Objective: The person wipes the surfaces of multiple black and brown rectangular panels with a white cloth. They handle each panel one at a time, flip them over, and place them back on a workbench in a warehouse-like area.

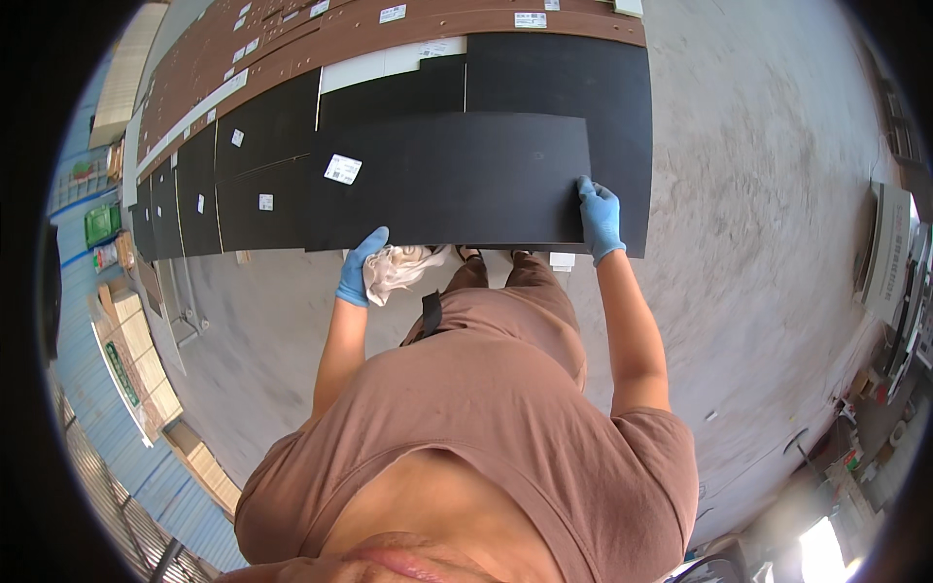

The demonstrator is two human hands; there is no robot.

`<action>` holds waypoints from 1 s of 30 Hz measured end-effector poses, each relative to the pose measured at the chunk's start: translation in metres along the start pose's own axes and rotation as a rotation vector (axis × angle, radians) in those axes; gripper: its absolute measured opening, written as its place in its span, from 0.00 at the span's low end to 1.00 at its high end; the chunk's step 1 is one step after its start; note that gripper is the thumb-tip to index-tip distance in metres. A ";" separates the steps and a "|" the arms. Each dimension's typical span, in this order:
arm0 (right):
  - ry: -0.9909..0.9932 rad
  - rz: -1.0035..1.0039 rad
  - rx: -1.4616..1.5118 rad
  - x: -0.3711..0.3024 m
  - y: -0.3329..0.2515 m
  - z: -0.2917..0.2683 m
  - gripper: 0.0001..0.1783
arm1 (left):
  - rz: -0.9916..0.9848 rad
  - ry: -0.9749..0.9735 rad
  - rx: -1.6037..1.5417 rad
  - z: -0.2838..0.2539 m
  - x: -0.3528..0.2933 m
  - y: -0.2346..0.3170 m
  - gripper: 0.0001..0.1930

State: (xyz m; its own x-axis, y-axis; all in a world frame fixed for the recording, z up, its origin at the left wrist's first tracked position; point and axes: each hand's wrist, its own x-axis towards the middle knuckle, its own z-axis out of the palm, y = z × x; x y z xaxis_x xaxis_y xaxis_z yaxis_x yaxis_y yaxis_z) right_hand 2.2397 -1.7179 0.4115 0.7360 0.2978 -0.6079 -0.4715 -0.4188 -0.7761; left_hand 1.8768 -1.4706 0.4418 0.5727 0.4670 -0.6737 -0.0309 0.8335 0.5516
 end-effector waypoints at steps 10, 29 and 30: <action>0.160 -0.171 0.056 0.075 -0.005 -0.044 0.25 | 0.018 -0.050 0.054 0.015 0.009 -0.005 0.17; 0.479 -0.470 -1.203 0.172 -0.115 -0.041 0.25 | -0.023 0.056 0.079 0.001 0.009 -0.012 0.21; 0.468 -0.495 -1.246 0.162 -0.117 -0.035 0.27 | -0.021 0.061 0.091 0.002 0.009 -0.012 0.21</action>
State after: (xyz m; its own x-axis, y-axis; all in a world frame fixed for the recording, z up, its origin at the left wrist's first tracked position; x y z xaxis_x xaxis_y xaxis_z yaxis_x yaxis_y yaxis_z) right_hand 2.4313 -1.6509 0.4092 0.9024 0.4304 -0.0195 0.4273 -0.9000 -0.0863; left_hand 1.8841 -1.4769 0.4297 0.5216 0.4691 -0.7126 0.0566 0.8144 0.5776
